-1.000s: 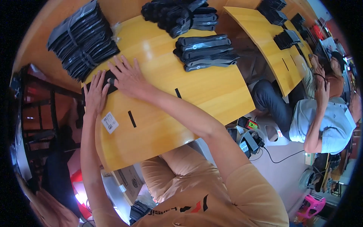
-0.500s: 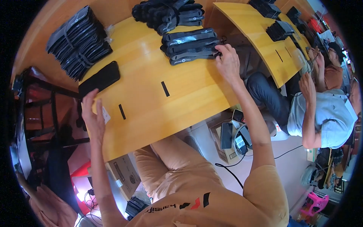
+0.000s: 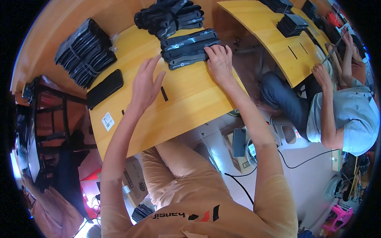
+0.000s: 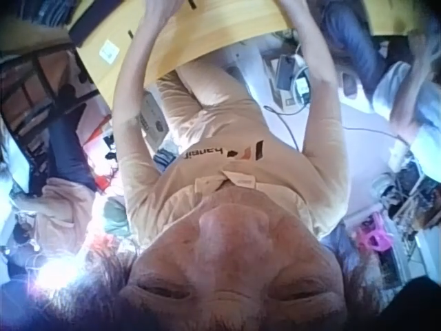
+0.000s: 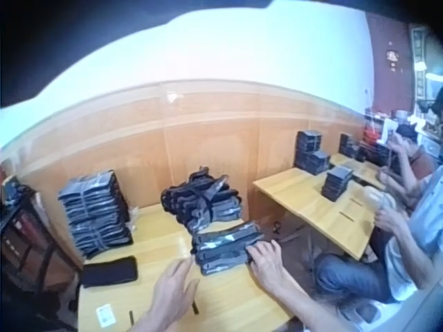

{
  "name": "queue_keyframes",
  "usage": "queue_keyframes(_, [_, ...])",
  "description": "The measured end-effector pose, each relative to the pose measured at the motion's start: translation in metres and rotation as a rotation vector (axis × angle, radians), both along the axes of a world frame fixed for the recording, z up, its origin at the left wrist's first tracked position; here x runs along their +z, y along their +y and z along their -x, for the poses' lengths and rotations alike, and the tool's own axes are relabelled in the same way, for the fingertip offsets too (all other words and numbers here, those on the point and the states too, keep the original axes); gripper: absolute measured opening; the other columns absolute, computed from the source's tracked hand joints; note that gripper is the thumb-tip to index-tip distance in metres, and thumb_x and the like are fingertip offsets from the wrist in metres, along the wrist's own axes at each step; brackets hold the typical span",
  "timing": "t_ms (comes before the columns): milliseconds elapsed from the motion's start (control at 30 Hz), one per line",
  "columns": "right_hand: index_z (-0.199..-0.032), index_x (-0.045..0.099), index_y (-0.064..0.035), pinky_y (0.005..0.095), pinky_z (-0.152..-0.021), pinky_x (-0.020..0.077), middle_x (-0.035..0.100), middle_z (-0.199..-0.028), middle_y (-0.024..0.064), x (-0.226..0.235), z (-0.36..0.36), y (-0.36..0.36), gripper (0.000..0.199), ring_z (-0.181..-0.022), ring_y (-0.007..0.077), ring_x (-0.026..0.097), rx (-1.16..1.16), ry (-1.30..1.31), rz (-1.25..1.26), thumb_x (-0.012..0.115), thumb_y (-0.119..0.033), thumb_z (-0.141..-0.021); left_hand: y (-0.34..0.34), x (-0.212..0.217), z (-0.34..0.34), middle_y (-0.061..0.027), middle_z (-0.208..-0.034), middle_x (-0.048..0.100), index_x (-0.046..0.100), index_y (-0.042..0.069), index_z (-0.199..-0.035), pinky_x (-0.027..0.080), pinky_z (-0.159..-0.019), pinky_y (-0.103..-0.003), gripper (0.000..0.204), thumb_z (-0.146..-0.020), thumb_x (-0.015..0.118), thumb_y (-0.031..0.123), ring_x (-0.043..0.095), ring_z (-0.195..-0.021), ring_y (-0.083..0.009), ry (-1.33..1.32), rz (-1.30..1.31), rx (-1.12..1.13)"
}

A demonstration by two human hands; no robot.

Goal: Assembling and organizing black textile straps with plastic fasteners at a wooden workstation.

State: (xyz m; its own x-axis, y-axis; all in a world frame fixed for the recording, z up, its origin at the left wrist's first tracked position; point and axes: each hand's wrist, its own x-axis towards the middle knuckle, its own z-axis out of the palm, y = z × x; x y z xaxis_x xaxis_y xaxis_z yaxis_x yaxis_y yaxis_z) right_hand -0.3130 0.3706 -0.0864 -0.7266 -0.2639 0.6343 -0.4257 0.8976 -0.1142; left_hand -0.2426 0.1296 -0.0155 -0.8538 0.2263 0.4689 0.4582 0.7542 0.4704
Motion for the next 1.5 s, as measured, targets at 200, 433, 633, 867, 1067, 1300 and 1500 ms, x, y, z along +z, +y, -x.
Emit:
queue_keyframes(200, [-0.098, 0.058, -0.0083, 0.0447, -0.097, 0.0306, 0.051, -0.091, 0.0065, -0.006, -0.002, -0.003, 0.030, -0.095, 0.0249, 0.049, -0.009, 0.114, 0.027, 0.062, -0.002, -0.069, 0.047, -0.016, 0.085, -0.0172, -0.128, 0.045, 0.040, 0.010, -0.133, 0.038, -0.096, -0.042, 0.056, -0.082, 0.061, 0.020, 0.042, -0.119, -0.0348, 0.234, 0.175, -0.093])
queue_keyframes(433, [-0.095, 0.057, -0.0077, 0.0390, -0.081, 0.0351, 0.050, -0.088, 0.0065, -0.008, 0.000, -0.003, 0.026, -0.089, 0.0245, 0.048, -0.015, 0.132, 0.009, 0.060, -0.004, -0.069, 0.079, -0.036, 0.149, -0.0140, -0.137, 0.038, 0.028, 0.025, -0.141, 0.026, -0.100, -0.061, 0.074, -0.079, 0.059, 0.051, 0.033, -0.129, -0.0304, 0.098, 0.402, -0.029])
queue_keyframes(633, [-0.095, 0.057, -0.0081, 0.0376, -0.080, 0.0352, 0.051, -0.088, 0.0055, -0.007, -0.001, -0.002, 0.028, -0.088, 0.0245, 0.048, 0.100, 0.127, -0.001, 0.061, -0.004, -0.068, 0.069, -0.032, 0.159, -0.0160, -0.123, 0.049, 0.038, 0.022, -0.136, 0.033, -0.093, -0.057, 0.097, -0.057, 0.065, 0.071, 0.047, -0.116, -0.0342, -0.250, 0.577, -0.002])
queue_keyframes(867, [-0.096, 0.055, -0.0067, 0.0387, -0.083, 0.0365, 0.050, -0.091, 0.0080, -0.001, -0.006, -0.004, 0.033, -0.092, 0.0277, 0.048, 0.099, 0.087, 0.069, 0.062, -0.002, -0.065, 0.065, -0.025, 0.160, -0.0148, -0.127, 0.048, 0.036, 0.020, -0.135, 0.034, -0.093, -0.056, 0.097, -0.057, 0.066, 0.069, 0.048, -0.116, -0.0345, -0.528, 0.566, 0.014])
queue_keyframes(1067, [-0.094, 0.053, -0.0062, 0.0389, -0.083, 0.0384, 0.049, -0.094, 0.0089, 0.012, -0.012, 0.007, 0.031, -0.093, 0.0294, 0.046, 0.068, -0.071, 0.039, 0.063, -0.001, -0.064, 0.073, -0.025, 0.148, -0.0129, -0.131, 0.045, 0.035, 0.022, -0.135, 0.036, -0.092, -0.057, 0.096, -0.057, 0.066, 0.069, 0.044, -0.120, -0.0354, -0.614, 0.585, 0.108])
queue_keyframes(1300, [-0.090, 0.053, -0.0062, 0.0364, -0.072, 0.0387, 0.050, -0.088, 0.0083, 0.020, -0.004, 0.013, 0.025, -0.086, 0.0263, 0.047, 0.144, -0.077, -0.169, 0.062, -0.004, -0.067, 0.076, -0.025, 0.146, -0.0110, -0.133, 0.044, 0.038, 0.021, -0.132, 0.035, -0.091, -0.060, 0.090, -0.059, 0.065, 0.068, 0.043, -0.122, -0.0352, -0.652, 0.570, 0.183])
queue_keyframes(1500, [-0.087, 0.054, -0.0056, 0.0355, -0.071, 0.0384, 0.050, -0.085, 0.0088, 0.025, -0.005, 0.011, 0.021, -0.084, 0.0260, 0.047, 0.193, -0.122, -0.239, 0.061, -0.004, -0.067, 0.079, -0.022, 0.140, -0.0111, -0.133, 0.043, 0.039, 0.022, -0.131, 0.035, -0.092, -0.059, 0.090, -0.059, 0.067, 0.067, 0.043, -0.121, -0.0364, -0.693, 0.531, 0.237])
